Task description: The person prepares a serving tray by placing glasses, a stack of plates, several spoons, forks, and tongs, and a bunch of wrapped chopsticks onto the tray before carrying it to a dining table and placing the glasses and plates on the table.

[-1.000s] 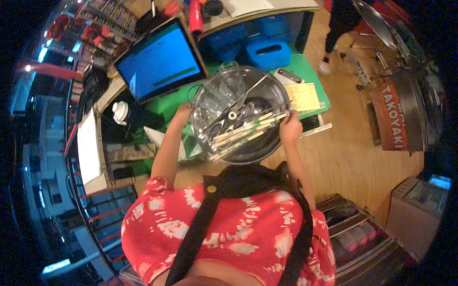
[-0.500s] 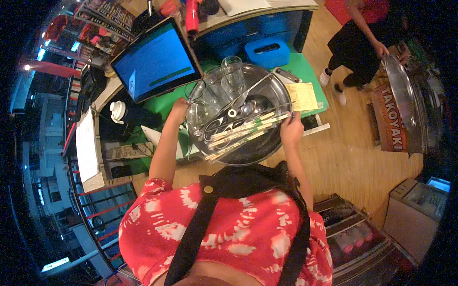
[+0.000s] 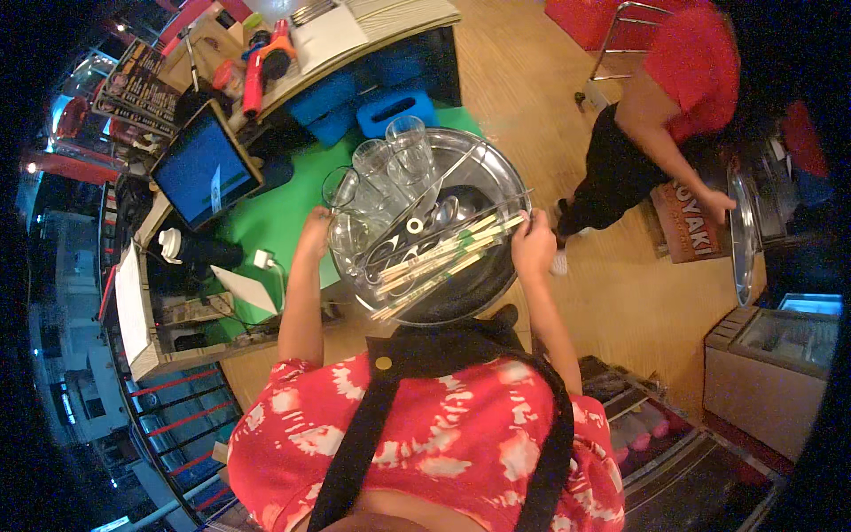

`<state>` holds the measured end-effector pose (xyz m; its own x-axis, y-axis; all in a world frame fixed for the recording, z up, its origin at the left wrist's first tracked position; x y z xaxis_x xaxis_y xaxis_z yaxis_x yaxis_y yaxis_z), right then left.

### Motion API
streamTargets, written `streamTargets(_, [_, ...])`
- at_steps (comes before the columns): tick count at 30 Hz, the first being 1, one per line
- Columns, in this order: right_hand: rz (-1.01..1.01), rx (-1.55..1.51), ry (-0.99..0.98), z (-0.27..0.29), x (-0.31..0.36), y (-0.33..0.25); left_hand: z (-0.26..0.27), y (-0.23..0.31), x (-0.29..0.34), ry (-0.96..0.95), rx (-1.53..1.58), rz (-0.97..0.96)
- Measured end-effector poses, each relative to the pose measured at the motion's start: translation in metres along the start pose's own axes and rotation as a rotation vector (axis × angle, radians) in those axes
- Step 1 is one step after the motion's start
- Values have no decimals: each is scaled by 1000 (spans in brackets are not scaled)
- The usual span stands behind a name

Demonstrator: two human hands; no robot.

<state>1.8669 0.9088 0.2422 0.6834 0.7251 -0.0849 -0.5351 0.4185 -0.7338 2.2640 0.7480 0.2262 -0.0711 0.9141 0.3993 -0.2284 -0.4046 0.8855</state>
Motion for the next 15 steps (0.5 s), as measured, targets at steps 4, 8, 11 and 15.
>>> streamTargets(4, [21, -14, 0, 32, -40, 34, -72, 4, 8, -2, 172, 17])
streamTargets(8, [-1, -15, -12, 53, -61, 46, -109, 13, 15, 18, 271, 54])
streamTargets(11, [-56, -10, -27, 55, -62, 49, -111, 8, 7, -18, 235, 116])
streamTargets(15, [-44, 49, 5, 61, -79, 64, -132, 6, -12, -88, 159, 12])
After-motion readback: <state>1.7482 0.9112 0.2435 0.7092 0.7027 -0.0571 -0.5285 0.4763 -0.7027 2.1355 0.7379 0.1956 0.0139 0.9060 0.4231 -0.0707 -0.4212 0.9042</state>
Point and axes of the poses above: each hand's wrist, its own x-axis away from the middle knuckle, its own z-axis out of the back of the hand, y = z × x, the point moved 3 cm from there along -x, towards the middle knuckle, and after that the axes turned 1 degree about -y, right-handed, at the moved point
